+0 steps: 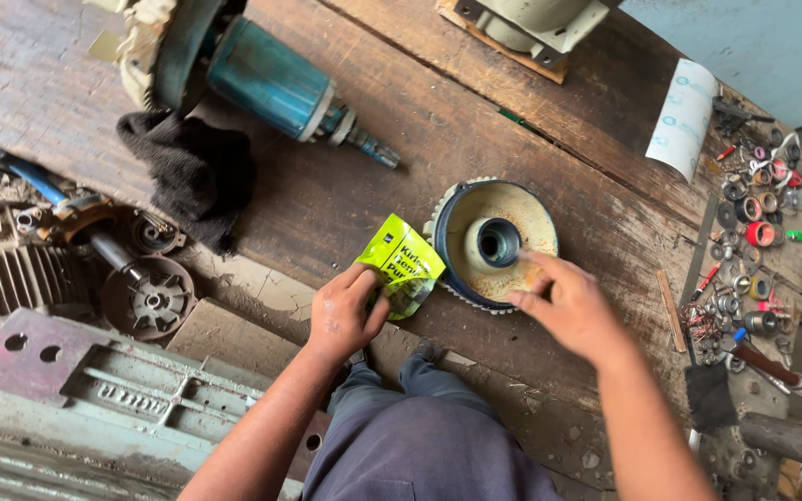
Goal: The person holds a yellow grease packet and repeatedly squeezes grease onto a circular metal gear housing on a workbench. They use their fingers to spread the grease inside the housing and around the central shaft area. The person continues to apply and spread grease throughout the clip.
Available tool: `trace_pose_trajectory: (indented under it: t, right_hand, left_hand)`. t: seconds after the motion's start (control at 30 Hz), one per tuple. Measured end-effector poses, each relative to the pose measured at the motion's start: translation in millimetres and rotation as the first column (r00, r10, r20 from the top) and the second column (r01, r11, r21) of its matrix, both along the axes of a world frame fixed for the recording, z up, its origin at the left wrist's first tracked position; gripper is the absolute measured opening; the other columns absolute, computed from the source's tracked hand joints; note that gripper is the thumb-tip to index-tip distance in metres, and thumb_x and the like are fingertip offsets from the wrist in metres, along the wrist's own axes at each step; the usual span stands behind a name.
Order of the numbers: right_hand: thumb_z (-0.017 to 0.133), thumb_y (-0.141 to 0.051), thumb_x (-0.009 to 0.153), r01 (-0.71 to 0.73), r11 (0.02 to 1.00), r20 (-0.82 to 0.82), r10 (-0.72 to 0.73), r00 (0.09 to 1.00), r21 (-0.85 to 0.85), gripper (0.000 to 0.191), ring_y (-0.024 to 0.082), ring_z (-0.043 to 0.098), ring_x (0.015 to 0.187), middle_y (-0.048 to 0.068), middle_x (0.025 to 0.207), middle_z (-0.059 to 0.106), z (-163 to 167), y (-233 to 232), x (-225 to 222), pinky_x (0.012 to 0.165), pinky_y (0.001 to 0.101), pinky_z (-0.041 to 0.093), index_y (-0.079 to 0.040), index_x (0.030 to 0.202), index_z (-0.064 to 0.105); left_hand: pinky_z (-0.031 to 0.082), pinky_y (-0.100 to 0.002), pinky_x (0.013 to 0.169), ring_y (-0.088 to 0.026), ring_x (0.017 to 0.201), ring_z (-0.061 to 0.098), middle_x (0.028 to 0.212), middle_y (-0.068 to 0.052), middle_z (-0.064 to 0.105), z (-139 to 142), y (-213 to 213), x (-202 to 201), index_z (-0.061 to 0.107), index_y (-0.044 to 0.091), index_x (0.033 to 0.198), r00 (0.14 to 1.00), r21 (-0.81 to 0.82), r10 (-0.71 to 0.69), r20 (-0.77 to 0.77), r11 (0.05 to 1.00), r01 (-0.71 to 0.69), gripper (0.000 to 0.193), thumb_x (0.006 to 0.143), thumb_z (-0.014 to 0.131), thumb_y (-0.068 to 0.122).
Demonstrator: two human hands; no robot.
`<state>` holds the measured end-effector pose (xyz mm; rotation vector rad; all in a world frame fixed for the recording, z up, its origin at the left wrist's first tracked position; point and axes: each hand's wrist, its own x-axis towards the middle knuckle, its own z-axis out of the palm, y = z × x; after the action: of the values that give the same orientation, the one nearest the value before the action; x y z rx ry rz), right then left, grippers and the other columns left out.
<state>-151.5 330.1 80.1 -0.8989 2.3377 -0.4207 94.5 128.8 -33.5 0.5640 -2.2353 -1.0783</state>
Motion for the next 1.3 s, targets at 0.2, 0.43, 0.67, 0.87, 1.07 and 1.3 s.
trace_pose_trajectory:
  t: [0.2,0.43,0.67,0.87,1.07,1.3]
  right_hand:
    - [0.081,-0.052,0.073,-0.275,0.893,0.196,0.217,0.956,0.356,0.110,0.025,0.064,0.083,0.018,0.089,0.071,10,-32,-51,0.080,0.0404,0.053,-0.026,0.165,0.027]
    - [0.076,-0.076,0.065,-0.471,0.745,0.030,0.520,0.853,0.473,0.117,0.036,0.064,0.119,0.019,0.126,0.068,7,-62,-53,0.099,0.0463,0.050,-0.020,0.158,0.034]
    - [0.073,-0.079,0.065,-0.515,0.718,-0.009,0.587,0.810,0.469,0.119,0.035,0.067,0.115,0.020,0.121,0.070,1,-57,-53,0.097,0.0456,0.052,-0.015,0.158,0.034]
    - [0.071,-0.082,0.066,-0.529,0.731,-0.026,0.596,0.803,0.431,0.118,0.035,0.068,0.113,0.019,0.116,0.072,-5,-50,-60,0.096,0.0458,0.053,-0.016,0.157,0.037]
    - [0.069,-0.085,0.062,-0.558,0.709,-0.058,0.639,0.767,0.431,0.113,0.034,0.069,0.106,0.016,0.105,0.074,-11,-46,-69,0.089,0.0457,0.053,-0.025,0.155,0.042]
    - [0.066,-0.085,0.066,-0.644,0.666,-0.065,0.712,0.699,0.378,0.108,0.035,0.072,0.095,0.016,0.093,0.075,-20,-46,-77,0.080,0.0459,0.056,-0.024,0.153,0.044]
  left_hand:
    - [0.053,-0.042,0.065,-0.032,0.078,0.068,0.091,-0.009,0.065,9,3,-8,0.062,0.007,0.090,0.999,0.011,0.028,0.024,1.000,-0.028,0.016,0.079,0.071,0.012]
    - [0.055,-0.040,0.066,-0.032,0.079,0.069,0.091,-0.009,0.067,7,9,-16,0.063,0.007,0.089,0.995,0.005,0.072,0.068,0.997,-0.072,0.012,0.081,0.070,0.010]
    - [0.055,-0.039,0.068,-0.031,0.081,0.070,0.093,-0.008,0.068,12,10,-27,0.063,0.007,0.090,0.988,-0.019,0.130,0.089,0.991,-0.129,0.009,0.085,0.069,0.011]
    - [0.054,-0.040,0.067,-0.032,0.079,0.069,0.092,-0.010,0.066,18,0,-47,0.064,0.007,0.090,0.967,-0.115,0.211,0.146,0.974,-0.195,0.010,0.086,0.071,0.013]
    - [0.054,-0.041,0.069,-0.034,0.081,0.068,0.092,-0.010,0.066,17,-5,-72,0.066,0.008,0.093,0.953,-0.060,0.292,0.082,0.956,-0.287,0.008,0.088,0.070,0.012]
    - [0.054,-0.041,0.071,-0.034,0.082,0.069,0.093,-0.011,0.066,12,-7,-78,0.065,0.007,0.092,0.941,-0.048,0.312,0.132,0.950,-0.308,0.008,0.088,0.068,0.012]
